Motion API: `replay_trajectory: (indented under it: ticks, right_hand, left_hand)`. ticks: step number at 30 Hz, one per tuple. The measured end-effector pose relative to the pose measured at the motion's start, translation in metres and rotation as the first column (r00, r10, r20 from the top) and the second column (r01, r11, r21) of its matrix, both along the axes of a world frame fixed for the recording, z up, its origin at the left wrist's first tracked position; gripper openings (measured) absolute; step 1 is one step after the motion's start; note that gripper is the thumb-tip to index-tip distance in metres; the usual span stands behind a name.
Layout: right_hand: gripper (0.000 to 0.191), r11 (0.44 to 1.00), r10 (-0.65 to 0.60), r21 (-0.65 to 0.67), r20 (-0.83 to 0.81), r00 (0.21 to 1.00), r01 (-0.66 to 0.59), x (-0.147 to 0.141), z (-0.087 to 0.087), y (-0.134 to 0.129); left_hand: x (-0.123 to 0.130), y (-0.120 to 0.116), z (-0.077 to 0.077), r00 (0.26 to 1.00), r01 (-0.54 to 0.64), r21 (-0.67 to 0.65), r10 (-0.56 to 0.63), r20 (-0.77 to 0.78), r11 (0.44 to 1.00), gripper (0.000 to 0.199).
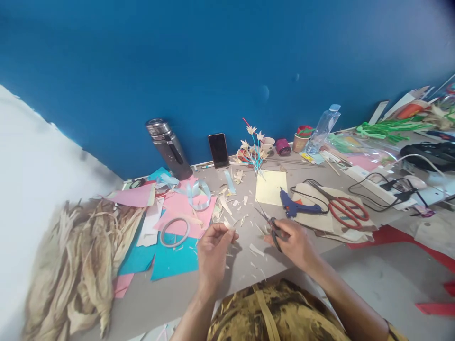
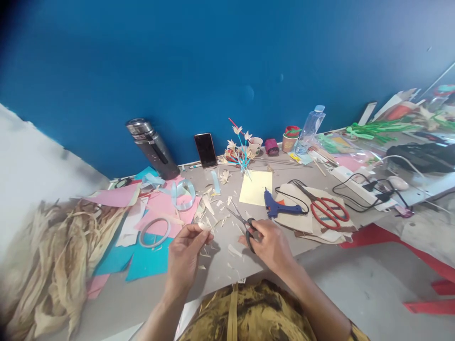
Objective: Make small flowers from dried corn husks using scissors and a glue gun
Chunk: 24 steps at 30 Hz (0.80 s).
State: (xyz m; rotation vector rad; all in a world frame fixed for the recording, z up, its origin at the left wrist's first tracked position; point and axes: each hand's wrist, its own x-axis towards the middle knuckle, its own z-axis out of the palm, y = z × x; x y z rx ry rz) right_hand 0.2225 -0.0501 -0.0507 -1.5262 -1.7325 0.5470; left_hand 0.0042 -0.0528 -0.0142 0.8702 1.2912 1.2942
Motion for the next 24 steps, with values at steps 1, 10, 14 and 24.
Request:
replay_trajectory:
  ticks: [1, 10, 14, 24]
  right_hand:
    - [0.033, 1.000, -0.015, 0.017, 0.049, 0.999, 0.014, 0.003, -0.003, -0.002]
    - [0.039, 0.986, -0.141, 0.096, 0.044, 0.989, 0.137, 0.008, -0.051, -0.014]
    - [0.030, 0.965, -0.043, 0.263, 0.059, 0.997, 0.026, 0.008, -0.048, -0.017]
    - [0.025, 0.900, 0.246, 0.340, 0.121, 0.962, -0.273, 0.007, -0.041, -0.019]
  left_hand:
    - [-0.003, 0.003, 0.002, 1.000, 0.008, -0.003, -0.008, -0.006, 1.000, 0.020]
    - [-0.032, 0.066, 0.014, 0.943, 0.123, 0.034, -0.107, -0.315, 0.992, 0.011]
    - [-0.032, 0.091, 0.005, 0.950, 0.148, 0.029, -0.134, -0.281, 0.989, 0.016]
    - [-0.028, 0.119, 0.020, 0.836, 0.149, 0.067, -0.090, -0.542, 0.986, 0.010]
